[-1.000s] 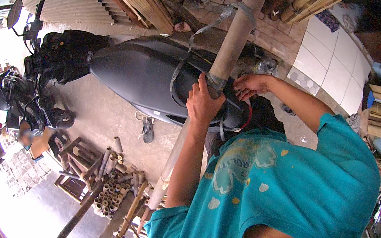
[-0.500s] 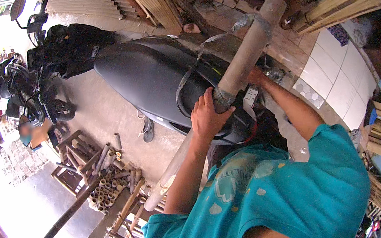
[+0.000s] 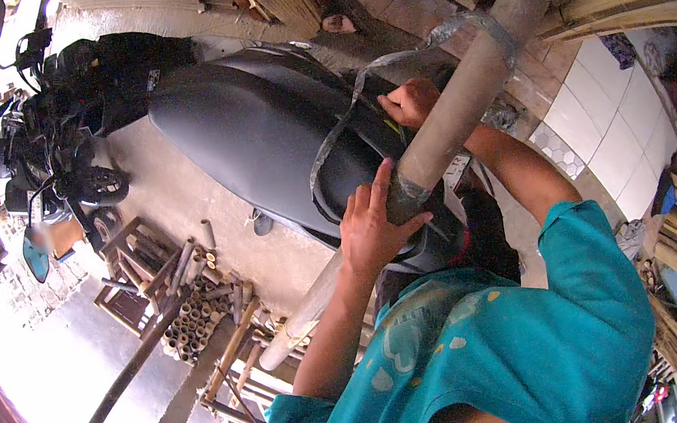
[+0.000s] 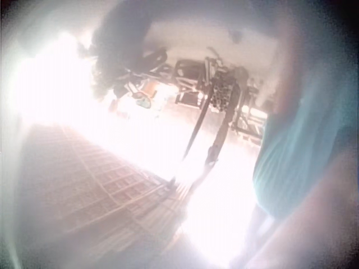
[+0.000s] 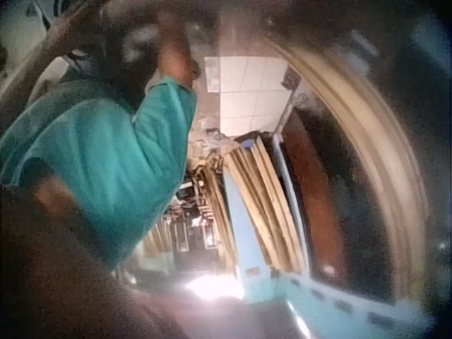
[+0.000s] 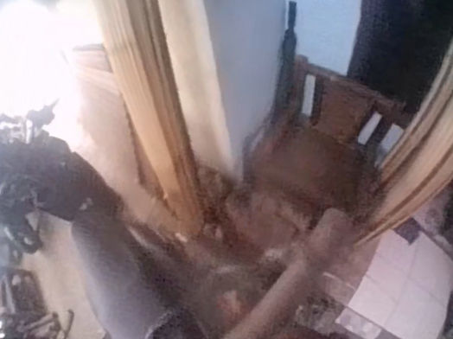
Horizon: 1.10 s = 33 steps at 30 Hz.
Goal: The person ties a long bamboo pole to the rear of a parked scooter using a thin strap. They repeatedly wrap and tighten the strap around the pole and scooter, adjusting the pole's position and securing it in place.
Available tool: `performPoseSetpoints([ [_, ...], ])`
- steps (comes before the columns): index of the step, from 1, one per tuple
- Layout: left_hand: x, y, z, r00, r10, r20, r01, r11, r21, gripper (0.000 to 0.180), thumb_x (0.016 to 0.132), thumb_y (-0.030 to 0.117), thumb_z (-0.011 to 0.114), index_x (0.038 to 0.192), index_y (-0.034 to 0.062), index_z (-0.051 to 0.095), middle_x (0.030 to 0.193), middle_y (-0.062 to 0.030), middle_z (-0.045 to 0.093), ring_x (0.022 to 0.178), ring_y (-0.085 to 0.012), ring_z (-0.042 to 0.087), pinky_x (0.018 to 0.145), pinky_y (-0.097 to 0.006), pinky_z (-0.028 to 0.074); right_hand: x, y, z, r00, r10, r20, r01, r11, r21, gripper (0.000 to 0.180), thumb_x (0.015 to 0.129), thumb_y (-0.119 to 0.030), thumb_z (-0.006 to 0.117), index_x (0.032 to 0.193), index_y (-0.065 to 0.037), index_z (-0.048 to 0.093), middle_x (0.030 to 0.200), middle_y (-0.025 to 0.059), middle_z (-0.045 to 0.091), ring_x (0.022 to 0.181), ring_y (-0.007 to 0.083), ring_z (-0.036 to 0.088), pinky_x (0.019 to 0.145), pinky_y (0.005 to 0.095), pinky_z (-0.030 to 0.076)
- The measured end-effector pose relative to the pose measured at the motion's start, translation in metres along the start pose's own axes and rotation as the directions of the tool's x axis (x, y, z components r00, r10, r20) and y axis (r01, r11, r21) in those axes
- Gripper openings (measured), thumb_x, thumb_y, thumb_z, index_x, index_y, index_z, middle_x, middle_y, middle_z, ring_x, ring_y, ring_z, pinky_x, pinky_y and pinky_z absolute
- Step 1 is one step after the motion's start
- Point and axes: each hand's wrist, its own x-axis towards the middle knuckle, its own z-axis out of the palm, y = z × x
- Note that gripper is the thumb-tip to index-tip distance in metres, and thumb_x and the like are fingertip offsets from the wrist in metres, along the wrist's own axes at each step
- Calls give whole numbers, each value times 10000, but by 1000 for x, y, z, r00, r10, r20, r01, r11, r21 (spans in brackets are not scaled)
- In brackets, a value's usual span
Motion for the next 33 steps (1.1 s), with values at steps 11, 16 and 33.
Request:
performPoseSetpoints([
  [11,-4,5,-5,1000,0,-32,1,1000,10,867,667,484,807,1423,250,453,919,-102,585,860,-301,614,757,-430,529,-38,-10,-67,998,7,-59,-10,998,-59,448,946,-312,590,582,-59,530,604,132,588,579,274,608,568,445,417],
  [16,0,5,-5,1000,-14,21,14,1000,-10,881,659,485,815,1419,226,454,957,-107,593,887,-315,611,786,-442,525,-66,-19,-64,959,75,-274,-18,979,203,319,926,-341,621,763,-68,646,759,-1,684,641,187,603,679,417,465],
  [33,69,-45,-13,966,150,212,-83,952,-294,394,940,89,517,1329,134,557,951,-205,617,839,-353,634,762,-400,514,106,-49,-21,405,-571,715,-257,679,688,256,870,-230,704,757,-5,656,665,1,626,591,59,514,536,253,390],
])
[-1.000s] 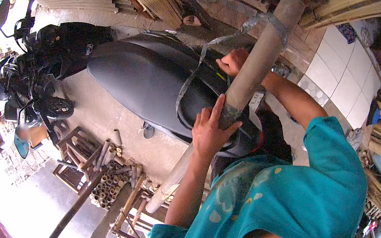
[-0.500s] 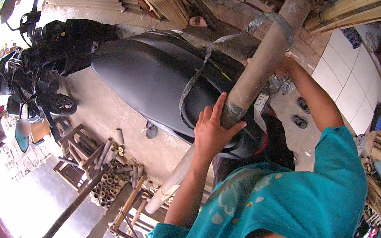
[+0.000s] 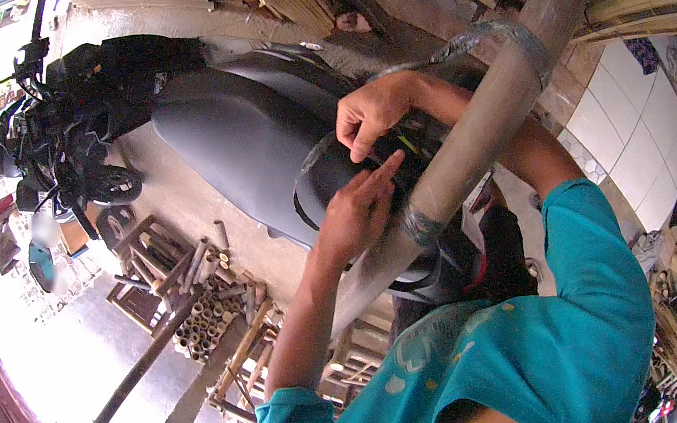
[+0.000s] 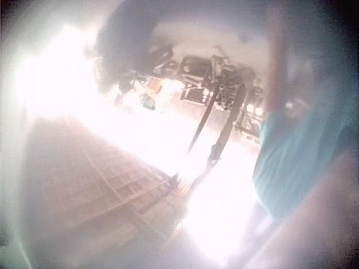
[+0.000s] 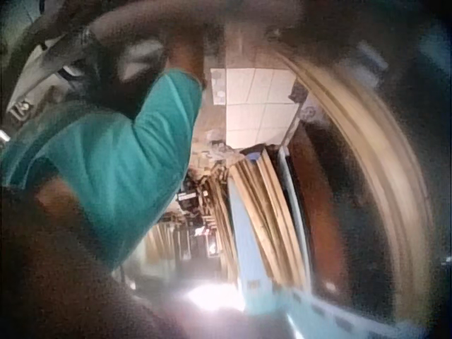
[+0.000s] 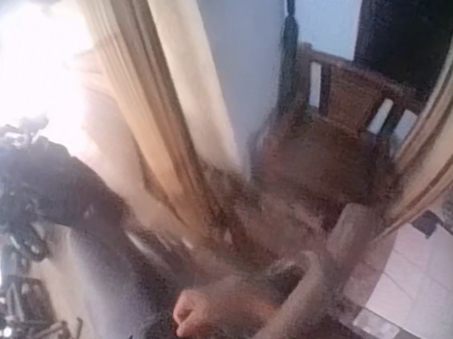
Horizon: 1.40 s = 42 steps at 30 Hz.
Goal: The person ties a long bamboo pole to the rear of a parked scooter using a thin strap. They repeatedly wrap and tighten the strap around the pole and scooter, adjusting the pole's position and securing it in place.
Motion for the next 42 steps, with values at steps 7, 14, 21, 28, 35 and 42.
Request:
performPoseSetpoints([
  [7,-5,-10,0,1000,-23,21,15,950,312,247,870,165,635,1111,146,682,1118,-196,521,829,-388,654,730,-458,552,14,9,12,983,-70,-172,66,997,-31,232,882,-223,697,846,4,665,761,21,658,681,88,562,617,261,440],
  [14,-46,2,-8,980,153,-131,-113,955,273,151,879,131,629,1006,87,697,1069,-202,539,800,-386,652,704,-440,544,-80,100,85,77,58,-995,184,980,72,214,990,-228,556,1060,-28,591,883,47,631,750,94,564,683,244,463],
  [21,-63,-42,3,980,-199,3,176,860,-479,169,905,73,557,1006,12,678,831,-80,653,736,-130,561,672,-283,469,-68,-24,296,-244,326,-913,174,941,289,182,991,-226,530,1000,-44,546,782,32,594,663,108,576,604,271,490],
  [28,-80,-74,0,982,-157,108,164,985,-60,258,870,105,490,1016,-16,665,823,-158,677,749,-206,619,704,-330,484,69,-27,387,-58,295,-954,313,913,263,397,960,-187,530,1288,15,435,1121,182,636,1049,275,620,921,377,478],
  [35,-97,-103,21,984,-2,-177,-30,983,-180,273,889,122,464,1092,-13,586,959,-199,663,927,-308,649,798,-380,488,99,28,383,-232,185,-955,145,977,155,590,891,-297,622,1310,52,396,1242,244,578,1159,380,562,1004,405,418],
  [42,-124,-91,15,963,169,-211,-178,984,-24,244,950,152,439,1095,30,594,968,-222,661,926,-363,656,820,-410,487,103,-47,379,-324,276,-905,-80,945,317,927,816,-378,734,1430,80,212,1348,295,469,1268,360,485,1028,403,402],
])
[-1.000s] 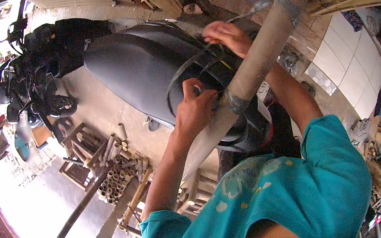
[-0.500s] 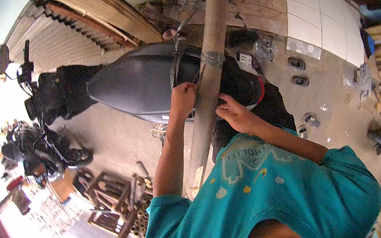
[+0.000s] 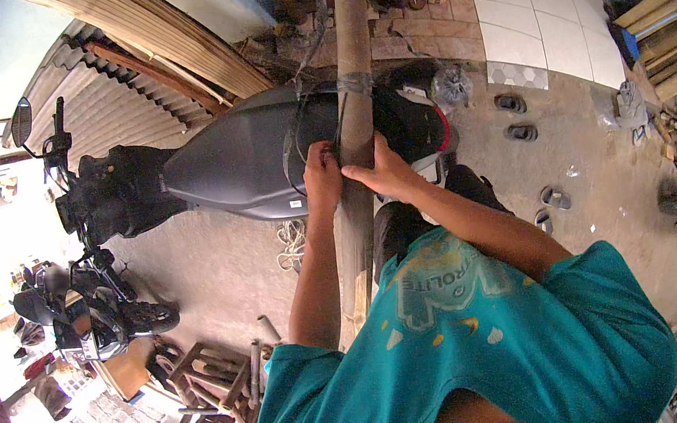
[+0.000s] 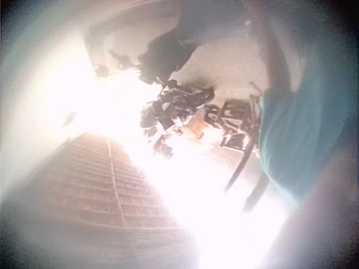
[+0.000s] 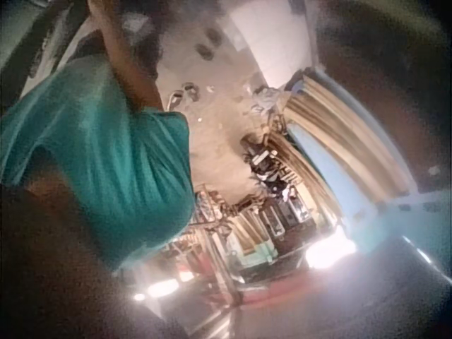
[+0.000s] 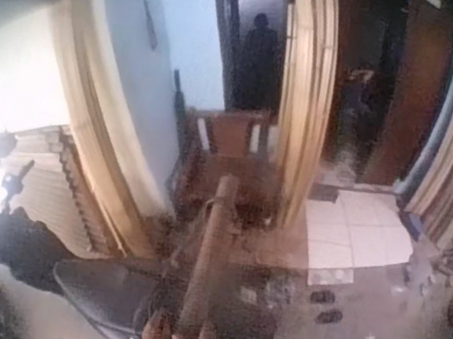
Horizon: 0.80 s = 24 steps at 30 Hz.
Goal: The person ties a long bamboo pole to the rear of a parked scooter using a thin strap. They repeatedly wrap and tighten the strap around the pole and scooter, adjusting the pole's position and securing it in place.
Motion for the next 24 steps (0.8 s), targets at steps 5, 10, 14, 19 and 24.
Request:
performPoseSetpoints([
  [5,-5,20,-6,976,-122,179,120,993,18,460,968,391,474,1141,-15,605,1026,-245,657,996,-340,647,856,-396,480,13,8,-3,998,0,-55,-1,1000,-17,912,731,-390,777,1356,63,292,1275,296,540,1180,428,554,1001,433,445],
  [10,-2,4,-3,933,-222,283,238,971,-24,833,853,654,567,1138,-128,582,994,-239,661,943,-326,640,855,-392,484,28,29,4,999,-24,-42,31,987,156,881,709,-409,790,1333,33,352,1260,257,558,1172,382,565,997,418,451],
  [14,-4,61,-17,830,-343,440,428,897,-108,846,799,655,638,1144,-116,595,1011,-194,659,930,-298,634,850,-378,488,31,41,6,996,-48,-71,66,956,287,736,751,-388,760,1276,6,428,1257,230,562,1197,366,545,959,435,478],
  [19,10,51,-21,679,-445,584,588,806,-70,771,682,579,780,1126,-34,634,968,-144,666,872,-231,634,784,-365,494,32,31,-16,972,90,219,-208,764,611,445,902,-130,562,1301,11,423,1219,199,527,1115,291,572,883,428,534],
  [24,14,31,-15,601,-404,690,691,696,-195,571,762,452,752,1111,13,646,968,-104,685,830,-215,640,748,-351,501,49,66,3,997,-75,-4,75,991,111,372,811,-164,641,1110,40,556,980,209,670,840,300,691,680,427,559],
])
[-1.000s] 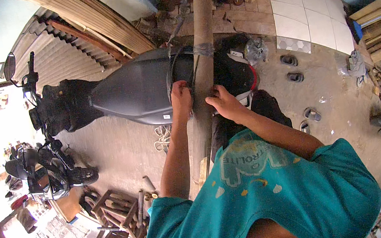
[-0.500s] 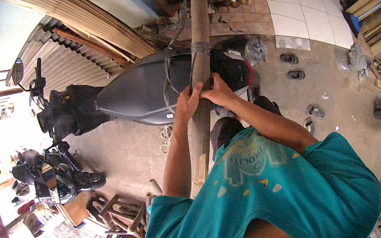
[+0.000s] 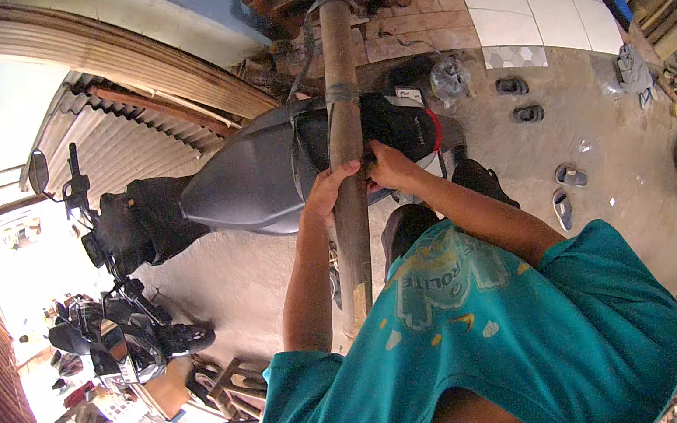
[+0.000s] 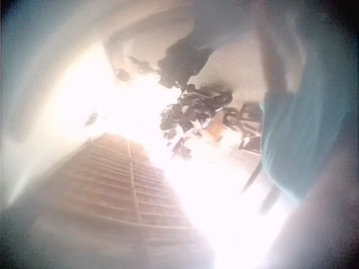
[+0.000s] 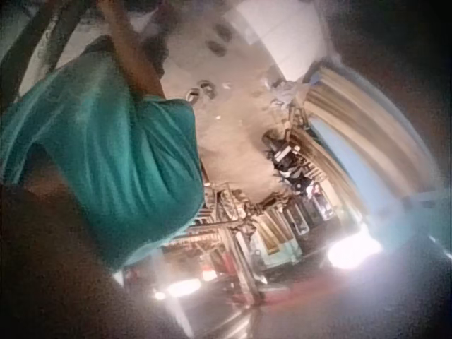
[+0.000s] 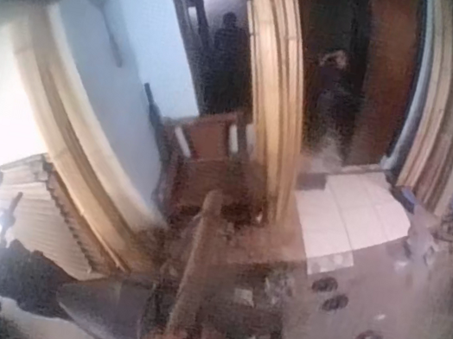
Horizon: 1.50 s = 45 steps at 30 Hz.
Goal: The person ties a long bamboo pole to the rear of a parked scooter using a thin strap. They repeatedly wrap and tighten the strap around the pole and scooter, adjusting the pole's position and securing it in place.
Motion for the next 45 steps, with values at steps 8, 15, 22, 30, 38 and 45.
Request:
performPoseSetpoints([
  [8,7,-7,-4,998,-9,59,16,993,-118,564,735,482,768,1042,22,655,909,-83,667,776,-191,616,709,-343,488,-6,-39,-7,947,288,143,-316,920,234,211,848,-7,540,1021,96,605,882,197,662,727,287,698,574,357,585],
  [15,2,4,-1,991,-61,122,77,988,-133,545,772,486,748,1051,28,653,912,-84,670,778,-194,628,709,-353,499,19,-26,-3,982,151,111,-67,836,-545,139,849,2,559,817,96,655,710,213,666,622,279,696,480,372,574],
  [22,1,-12,2,1000,14,28,-10,990,-140,620,769,505,746,1120,6,634,966,-92,671,811,-203,632,739,-346,512,29,4,4,977,211,21,-200,950,-241,121,821,33,571,857,64,682,707,191,680,637,266,707,477,381,575],
  [30,-10,-18,18,943,225,-244,-204,973,109,624,779,518,747,1095,-11,652,950,-97,680,803,-208,629,736,-337,496,13,2,4,989,-117,-89,53,847,-529,207,802,-53,610,962,77,635,763,213,680,686,336,690,583,421,549],
  [38,-24,-20,20,805,428,-411,-223,860,458,814,763,591,730,1183,-95,605,1034,-188,689,908,-255,659,809,-349,505,4,14,9,972,-130,-197,45,922,-386,249,877,-53,569,1068,107,565,694,220,661,567,296,686,493,383,550],
  [45,-40,-20,44,664,599,-447,-191,715,673,813,764,607,710,1164,-90,588,999,-251,670,951,-377,650,852,-420,499,-8,-1,0,957,-172,-233,79,928,-363,367,841,-73,610,1146,108,517,781,272,660,658,371,682,566,421,556],
])
